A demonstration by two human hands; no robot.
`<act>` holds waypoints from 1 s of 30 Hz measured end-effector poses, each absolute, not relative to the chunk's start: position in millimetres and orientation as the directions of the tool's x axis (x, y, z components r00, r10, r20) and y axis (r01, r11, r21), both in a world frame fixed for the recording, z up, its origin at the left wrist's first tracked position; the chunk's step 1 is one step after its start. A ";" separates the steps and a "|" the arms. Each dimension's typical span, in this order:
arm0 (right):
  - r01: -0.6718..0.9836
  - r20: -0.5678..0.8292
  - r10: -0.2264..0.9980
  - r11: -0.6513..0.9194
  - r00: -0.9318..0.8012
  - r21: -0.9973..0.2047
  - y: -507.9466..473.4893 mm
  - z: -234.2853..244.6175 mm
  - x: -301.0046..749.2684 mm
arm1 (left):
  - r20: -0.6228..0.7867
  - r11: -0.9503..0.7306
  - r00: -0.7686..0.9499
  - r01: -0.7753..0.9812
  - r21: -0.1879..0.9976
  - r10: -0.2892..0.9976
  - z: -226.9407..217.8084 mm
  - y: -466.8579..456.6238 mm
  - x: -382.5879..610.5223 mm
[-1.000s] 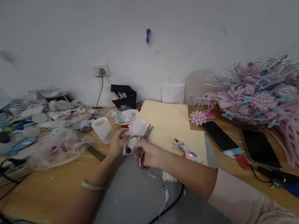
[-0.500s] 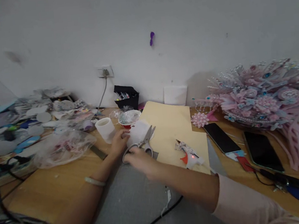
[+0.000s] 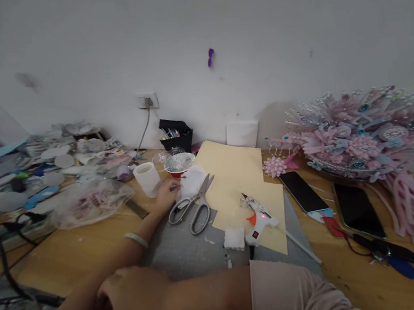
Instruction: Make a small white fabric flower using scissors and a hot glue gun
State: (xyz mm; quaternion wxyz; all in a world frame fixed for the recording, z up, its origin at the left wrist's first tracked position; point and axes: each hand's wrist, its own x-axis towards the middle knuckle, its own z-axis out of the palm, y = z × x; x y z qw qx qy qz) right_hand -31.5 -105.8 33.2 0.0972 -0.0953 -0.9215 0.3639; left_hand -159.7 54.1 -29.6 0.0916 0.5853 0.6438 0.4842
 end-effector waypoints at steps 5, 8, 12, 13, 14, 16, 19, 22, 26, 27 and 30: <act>-0.106 0.118 -0.039 0.757 -0.992 -0.645 -114.2 42.5 -26.7 | 0.442 -0.156 -0.308 0.645 0.748 0.843 -27.3 53.3 -159.0; -0.020 0.101 0.038 0.856 -0.994 -0.517 -107.9 44.7 -28.3 | 0.435 -0.147 -0.327 0.633 0.760 0.839 -28.1 54.2 -158.8; 0.200 0.232 0.268 0.939 -0.935 -0.280 -69.6 39.1 -34.3 | 0.419 -0.123 -0.356 0.622 0.774 0.835 -31.9 58.7 -160.4; 0.276 0.241 0.336 0.927 -0.910 -0.253 -56.7 38.2 -35.1 | 0.414 -0.116 -0.360 0.621 0.775 0.836 -32.7 59.9 -160.8; 0.365 0.216 0.417 0.899 -0.883 -0.241 -44.1 38.1 -35.0 | 0.410 -0.110 -0.363 0.622 0.775 0.837 -33.4 61.0 -161.1; 0.536 0.168 0.590 0.796 -0.789 -0.279 -22.2 40.0 -30.8 | 0.405 -0.103 -0.361 0.627 0.772 0.840 -33.9 62.2 -160.8; 0.505 0.139 0.565 0.804 -0.813 -0.314 -0.2 45.0 -14.6 | 0.411 -0.105 -0.352 0.639 0.762 0.841 -33.7 61.6 -159.5; 0.624 0.062 0.676 0.708 -0.734 -0.331 19.2 47.2 6.7 | 0.436 -0.107 -0.367 0.653 0.750 0.822 -33.7 58.9 -159.8; 0.727 0.051 0.781 0.601 -0.623 -0.330 54.9 48.4 28.7 | 0.519 -0.131 -0.394 0.688 0.714 0.759 -20.5 47.1 -150.6; 0.742 0.054 0.799 0.579 -0.599 -0.337 63.9 49.5 31.9 | 0.550 -0.147 -0.396 0.700 0.699 0.735 -11.2 40.7 -142.4; 0.761 0.062 0.830 0.535 -0.554 -0.368 85.1 56.5 34.5 | 0.705 -0.332 -0.181 0.784 0.524 0.685 32.0 10.6 -96.3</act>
